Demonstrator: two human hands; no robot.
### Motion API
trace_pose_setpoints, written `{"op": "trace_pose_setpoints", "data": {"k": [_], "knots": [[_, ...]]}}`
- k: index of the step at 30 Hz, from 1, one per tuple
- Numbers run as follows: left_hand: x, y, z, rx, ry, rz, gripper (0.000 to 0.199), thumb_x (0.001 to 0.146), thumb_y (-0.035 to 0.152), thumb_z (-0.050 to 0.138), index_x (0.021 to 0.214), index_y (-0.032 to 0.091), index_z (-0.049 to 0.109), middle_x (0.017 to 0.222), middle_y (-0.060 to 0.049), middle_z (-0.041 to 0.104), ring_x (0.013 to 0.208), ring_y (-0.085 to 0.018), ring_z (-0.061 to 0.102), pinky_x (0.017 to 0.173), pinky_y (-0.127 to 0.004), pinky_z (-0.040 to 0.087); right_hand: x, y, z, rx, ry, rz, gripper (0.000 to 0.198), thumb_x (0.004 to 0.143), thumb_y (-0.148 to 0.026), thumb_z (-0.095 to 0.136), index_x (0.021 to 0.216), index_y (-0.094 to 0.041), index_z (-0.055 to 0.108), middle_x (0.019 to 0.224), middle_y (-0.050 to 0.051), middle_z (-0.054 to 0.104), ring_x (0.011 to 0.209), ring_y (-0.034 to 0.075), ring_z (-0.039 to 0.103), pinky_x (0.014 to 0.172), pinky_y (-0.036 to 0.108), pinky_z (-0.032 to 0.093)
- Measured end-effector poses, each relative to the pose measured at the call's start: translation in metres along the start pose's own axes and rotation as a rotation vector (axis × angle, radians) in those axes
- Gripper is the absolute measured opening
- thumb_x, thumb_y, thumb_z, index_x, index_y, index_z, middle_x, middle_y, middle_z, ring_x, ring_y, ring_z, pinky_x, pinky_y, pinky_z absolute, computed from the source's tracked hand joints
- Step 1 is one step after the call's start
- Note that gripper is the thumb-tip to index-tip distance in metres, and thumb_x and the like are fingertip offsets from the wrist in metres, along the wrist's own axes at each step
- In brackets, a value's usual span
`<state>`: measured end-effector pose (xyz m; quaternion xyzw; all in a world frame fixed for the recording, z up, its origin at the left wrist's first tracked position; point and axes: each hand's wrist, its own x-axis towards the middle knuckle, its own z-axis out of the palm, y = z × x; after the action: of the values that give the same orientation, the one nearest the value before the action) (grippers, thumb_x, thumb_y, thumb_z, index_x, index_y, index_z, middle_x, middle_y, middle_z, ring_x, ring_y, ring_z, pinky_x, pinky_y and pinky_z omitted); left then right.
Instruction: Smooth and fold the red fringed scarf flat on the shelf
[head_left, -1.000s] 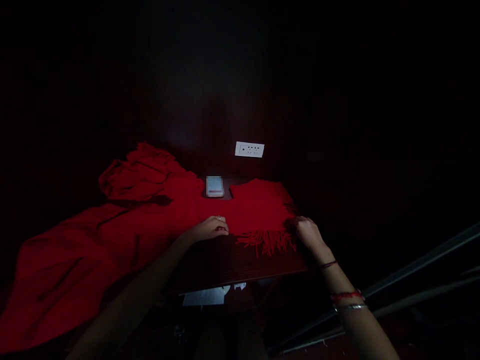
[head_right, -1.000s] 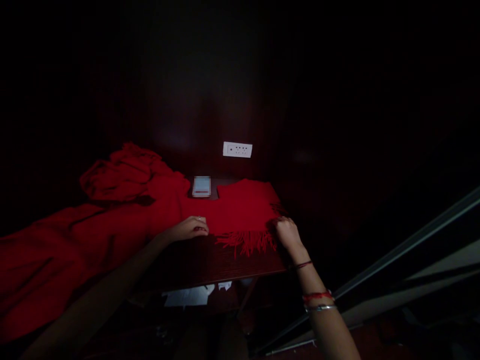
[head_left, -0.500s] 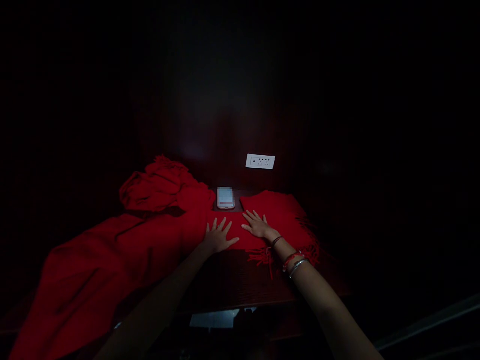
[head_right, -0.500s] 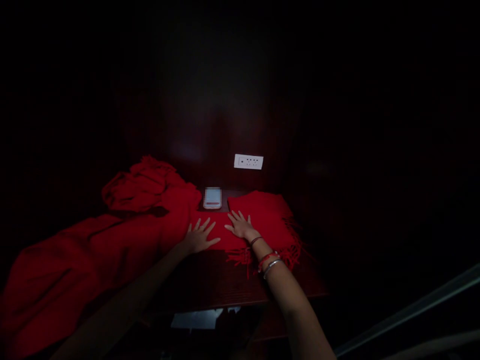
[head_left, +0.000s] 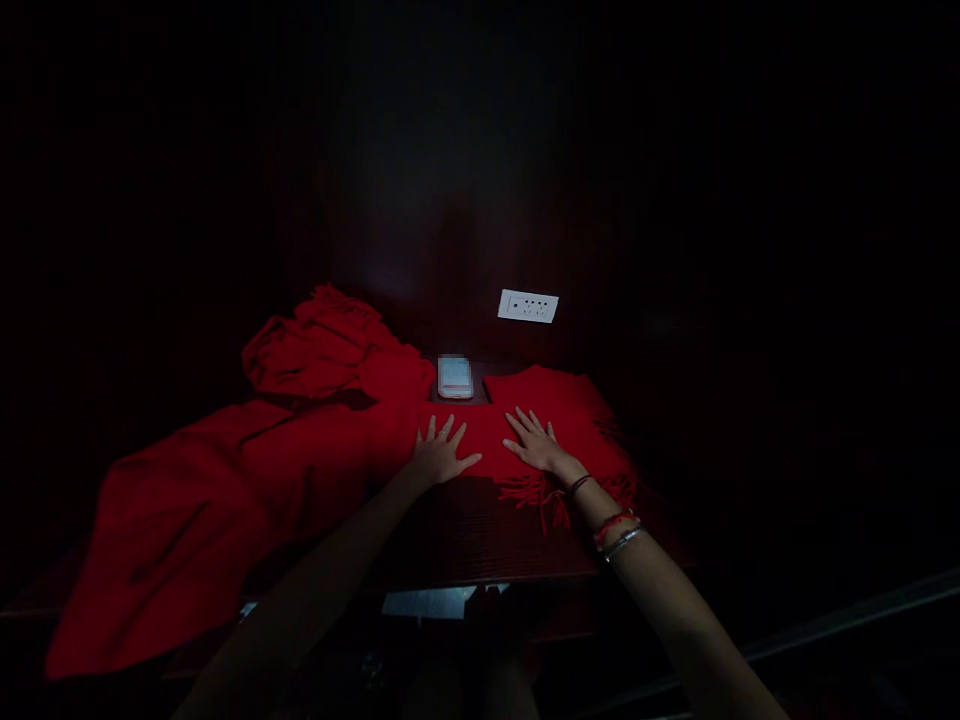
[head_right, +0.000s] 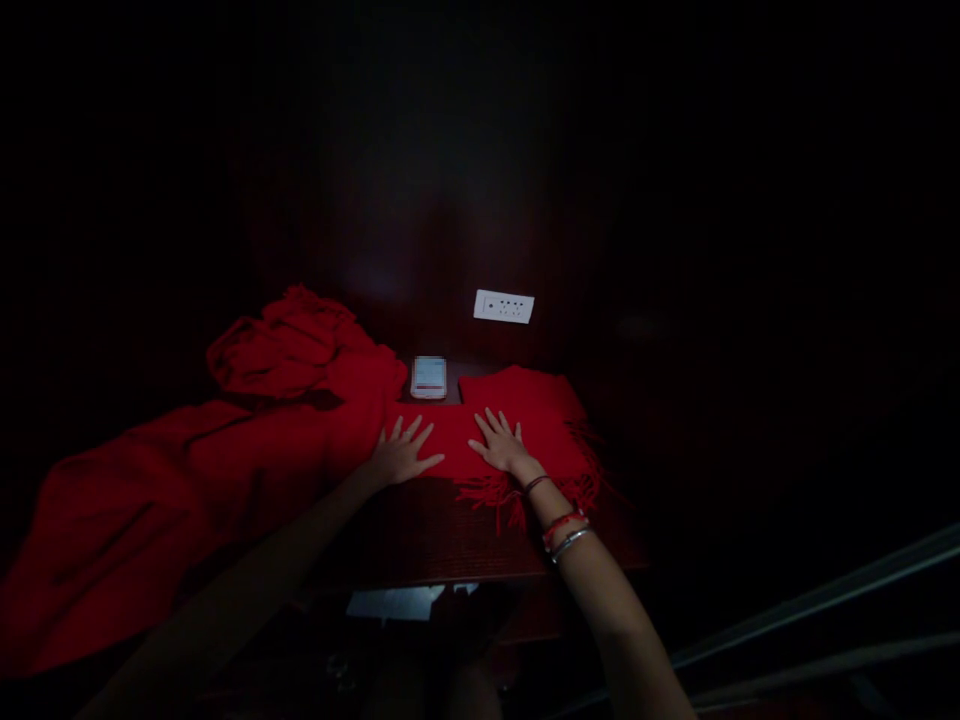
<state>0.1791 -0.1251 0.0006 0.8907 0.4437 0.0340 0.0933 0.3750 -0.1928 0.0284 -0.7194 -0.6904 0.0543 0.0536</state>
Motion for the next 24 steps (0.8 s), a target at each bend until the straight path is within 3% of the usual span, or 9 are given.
{"op": "trace_pose_setpoints", "data": {"k": [3, 7, 11, 13, 16, 19, 24], "knots": [[-0.002, 0.001, -0.001, -0.002, 0.047, 0.030, 0.079, 0.067, 0.070, 0.023, 0.130, 0.022, 0.022, 0.137, -0.009, 0.013, 0.122, -0.037, 0.005, 0.093, -0.055, 0.009, -0.021, -0.003, -0.007, 0.031, 0.099, -0.183, 0.060, 0.079, -0.050, 0.034, 0.130, -0.021, 0.022, 0.136, 0.008, 0.018, 0.124, 0.022, 0.014, 0.098, 0.045, 0.016], [-0.007, 0.004, -0.003, -0.005, 0.063, 0.243, 0.065, 0.075, 0.060, 0.026, 0.130, 0.025, 0.020, 0.138, -0.007, 0.011, 0.124, -0.029, 0.004, 0.095, -0.051, 0.009, -0.040, -0.006, 0.000, 0.023, 0.041, -0.388, 0.041, 0.082, -0.032, 0.037, 0.117, -0.012, 0.045, 0.121, 0.011, 0.045, 0.113, 0.016, 0.038, 0.095, 0.029, 0.029], [-0.010, 0.005, -0.003, -0.004, -0.038, 0.297, 0.057, 0.079, 0.054, 0.024, 0.129, 0.026, 0.022, 0.136, -0.007, 0.016, 0.124, -0.027, 0.010, 0.095, -0.051, 0.008, -0.049, -0.006, 0.008, -0.059, 0.098, -0.415, 0.034, 0.084, -0.023, 0.034, 0.111, -0.012, 0.051, 0.115, 0.010, 0.050, 0.110, 0.016, 0.042, 0.093, 0.029, 0.032], [-0.011, 0.003, -0.004, -0.008, -0.010, 0.325, 0.058, 0.079, 0.055, 0.025, 0.128, 0.025, 0.024, 0.136, -0.008, 0.019, 0.123, -0.028, 0.012, 0.095, -0.051, 0.010, -0.053, -0.007, 0.006, -0.132, 0.117, -0.461, 0.032, 0.084, -0.021, 0.034, 0.110, -0.013, 0.051, 0.112, 0.009, 0.053, 0.107, 0.016, 0.044, 0.091, 0.029, 0.033], [-0.013, 0.001, -0.010, -0.014, 0.052, 0.493, 0.058, 0.075, 0.055, 0.036, 0.124, 0.024, 0.033, 0.130, -0.008, 0.030, 0.119, -0.026, 0.023, 0.096, -0.043, 0.019, -0.057, -0.011, -0.002, -0.251, 0.131, -0.493, 0.031, 0.082, -0.016, 0.037, 0.110, -0.014, 0.050, 0.103, 0.008, 0.058, 0.096, 0.015, 0.051, 0.085, 0.027, 0.037], [-0.017, -0.001, -0.018, 0.024, 0.092, 0.638, 0.045, 0.075, 0.041, 0.045, 0.115, 0.022, 0.043, 0.117, -0.007, 0.043, 0.108, -0.021, 0.040, 0.090, -0.032, 0.031, -0.059, -0.017, -0.007, -0.332, 0.147, -0.473, 0.030, 0.082, -0.014, 0.038, 0.110, -0.015, 0.048, 0.094, 0.008, 0.060, 0.085, 0.015, 0.054, 0.077, 0.026, 0.040], [-0.017, -0.002, -0.023, 0.144, 0.152, 0.655, 0.036, 0.075, 0.017, 0.043, 0.110, 0.022, 0.046, 0.109, -0.004, 0.049, 0.098, -0.017, 0.047, 0.080, -0.025, 0.038, -0.056, -0.022, -0.004, -0.369, 0.219, -0.427, 0.022, 0.084, -0.018, 0.036, 0.100, -0.016, 0.052, 0.085, 0.006, 0.059, 0.078, 0.014, 0.053, 0.071, 0.024, 0.039]]}}
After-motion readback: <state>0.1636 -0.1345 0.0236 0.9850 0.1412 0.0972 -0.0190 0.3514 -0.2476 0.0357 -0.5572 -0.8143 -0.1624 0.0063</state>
